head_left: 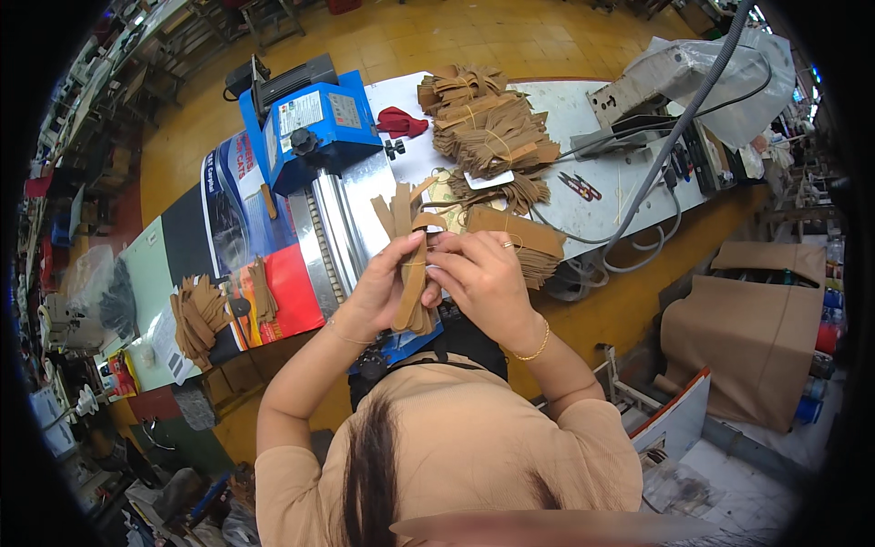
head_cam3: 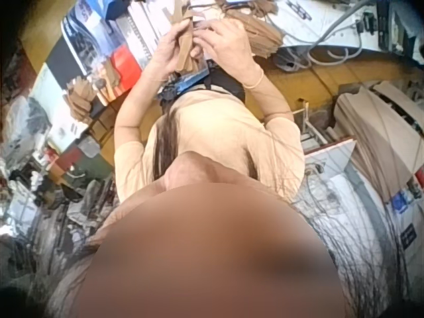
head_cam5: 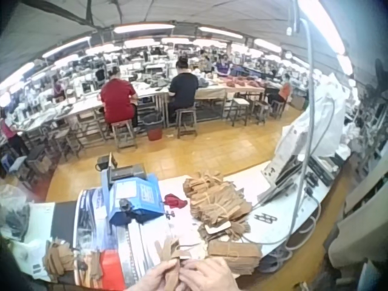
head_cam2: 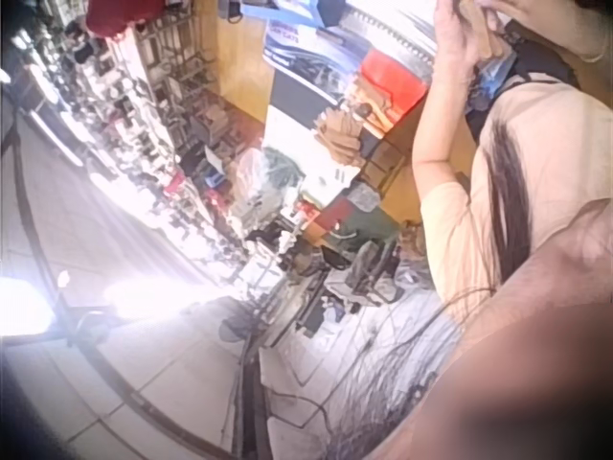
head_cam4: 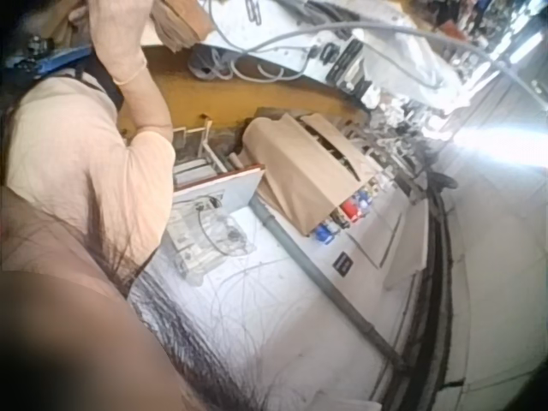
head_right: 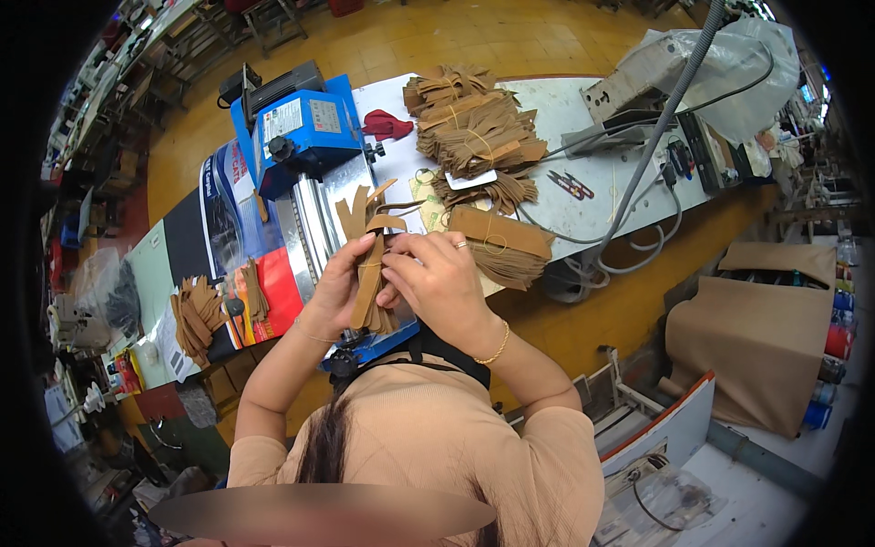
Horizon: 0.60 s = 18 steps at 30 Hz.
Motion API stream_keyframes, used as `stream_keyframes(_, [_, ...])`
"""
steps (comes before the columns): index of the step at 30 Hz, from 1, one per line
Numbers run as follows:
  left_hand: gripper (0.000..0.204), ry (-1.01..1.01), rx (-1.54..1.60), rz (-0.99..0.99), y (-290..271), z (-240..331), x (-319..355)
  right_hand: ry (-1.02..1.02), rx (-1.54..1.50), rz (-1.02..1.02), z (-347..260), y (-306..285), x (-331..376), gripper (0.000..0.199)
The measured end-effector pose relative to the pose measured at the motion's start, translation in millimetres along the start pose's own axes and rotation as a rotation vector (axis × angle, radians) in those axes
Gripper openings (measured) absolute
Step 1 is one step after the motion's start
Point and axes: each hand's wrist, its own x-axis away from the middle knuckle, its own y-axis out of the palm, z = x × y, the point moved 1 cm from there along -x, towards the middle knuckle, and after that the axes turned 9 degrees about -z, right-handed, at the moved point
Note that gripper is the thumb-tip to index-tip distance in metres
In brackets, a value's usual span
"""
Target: The person repeatedly picks up brown material pieces, places them into a blue cutting machine, and removes the cut pieces. They stack the cut pieces on the table and occasionally adjust the pile.
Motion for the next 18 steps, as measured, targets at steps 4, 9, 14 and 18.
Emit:
stream_keyframes(4, [0.028,-0.046,-0.033,0.014,4.7,-2.6,0.5,-0.065,0.096,0.018,-1.5,6.3,0.6,0.01])
stream_keyframes(9, [0.025,-0.079,0.001,0.075,3.9,-3.4,0.9,-0.103,0.002,0.029,5.7,13.7,-4.6,0.01])
stream_keyframes(14, [0.034,0.035,-0.025,0.137,0.2,0.6,-0.5,-0.101,-0.676,-0.076,11.6,15.9,-4.0,0.009])
stream_keyframes(18, [0.034,0.235,-0.118,0.2,2.4,9.4,-0.2,-0.05,-0.596,-0.116,6.6,13.4,4.1,0.01])
